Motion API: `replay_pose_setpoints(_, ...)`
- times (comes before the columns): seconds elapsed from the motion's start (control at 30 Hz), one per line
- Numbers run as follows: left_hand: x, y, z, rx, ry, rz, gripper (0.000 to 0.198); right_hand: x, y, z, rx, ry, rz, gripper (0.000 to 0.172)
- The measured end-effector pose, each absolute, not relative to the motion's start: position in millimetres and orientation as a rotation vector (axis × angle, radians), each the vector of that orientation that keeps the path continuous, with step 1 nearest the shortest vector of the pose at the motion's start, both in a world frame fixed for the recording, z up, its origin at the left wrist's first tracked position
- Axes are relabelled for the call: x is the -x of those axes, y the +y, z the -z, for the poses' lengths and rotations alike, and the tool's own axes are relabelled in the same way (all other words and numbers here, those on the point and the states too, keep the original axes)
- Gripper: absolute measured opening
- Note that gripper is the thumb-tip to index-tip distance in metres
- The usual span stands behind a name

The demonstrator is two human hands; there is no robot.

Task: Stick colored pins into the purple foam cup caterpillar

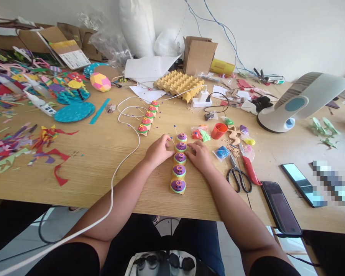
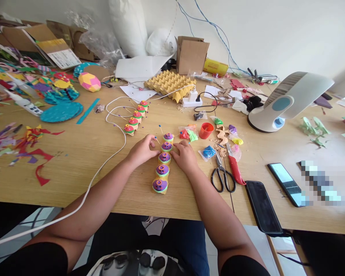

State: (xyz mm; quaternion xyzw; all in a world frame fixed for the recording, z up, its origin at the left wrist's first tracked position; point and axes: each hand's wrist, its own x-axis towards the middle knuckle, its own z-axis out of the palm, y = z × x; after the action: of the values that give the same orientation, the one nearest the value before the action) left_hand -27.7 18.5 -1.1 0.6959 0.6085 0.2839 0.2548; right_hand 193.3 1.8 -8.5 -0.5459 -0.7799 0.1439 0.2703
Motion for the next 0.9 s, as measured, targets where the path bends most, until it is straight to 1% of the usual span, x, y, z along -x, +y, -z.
replay_pose_setpoints(0.17,25.1,19.4,5.2,-1.908,1.681,-0.774,0.045,-191.6,1.9,7.2,1.511,-2.085,-0.355,0.022)
replay_pose_setpoints(0.43,23.9,19.7,6.7,-1.934,1.712,-0.818,0.043,-189.2,2.6,7.6,1.556,-2.082,-0.321,0.025)
replay_pose_setpoints(0.53,25.6,19.7,2.8,-1.921,1.714,-0.820,0.035,-190.8,2.9,5.7,1.526,-2.065,-0.317,0.026)
replay_pose_setpoints(0.63,27.7,19.4,-3.3,-1.887,1.734,-0.894,0.025,-194.1,2.2,3.0,1.499,-2.012,-0.353,0.034)
replay_pose_setpoints(0.7,27.6,18.0,-8.1,-1.877,1.723,-1.032,0.022,-195.5,1.1,1.7,1.479,-1.956,-0.396,0.033)
replay_pose_setpoints(0.77,25.3,15.0,-13.2,-1.923,1.647,-1.212,0.018,-195.0,-0.4,0.7,1.451,-1.858,-0.470,0.028)
replay_pose_setpoints(0.83,21.2,10.2,-18.4,-2.054,1.494,-1.370,0.012,-192.6,-2.5,-0.4,1.390,-1.709,-0.636,0.026)
replay_pose_setpoints(0.9,16.3,4.5,-23.0,-2.218,1.310,-1.414,0.007,-189.4,-5.4,-2.9,1.280,-1.544,-0.874,0.026)
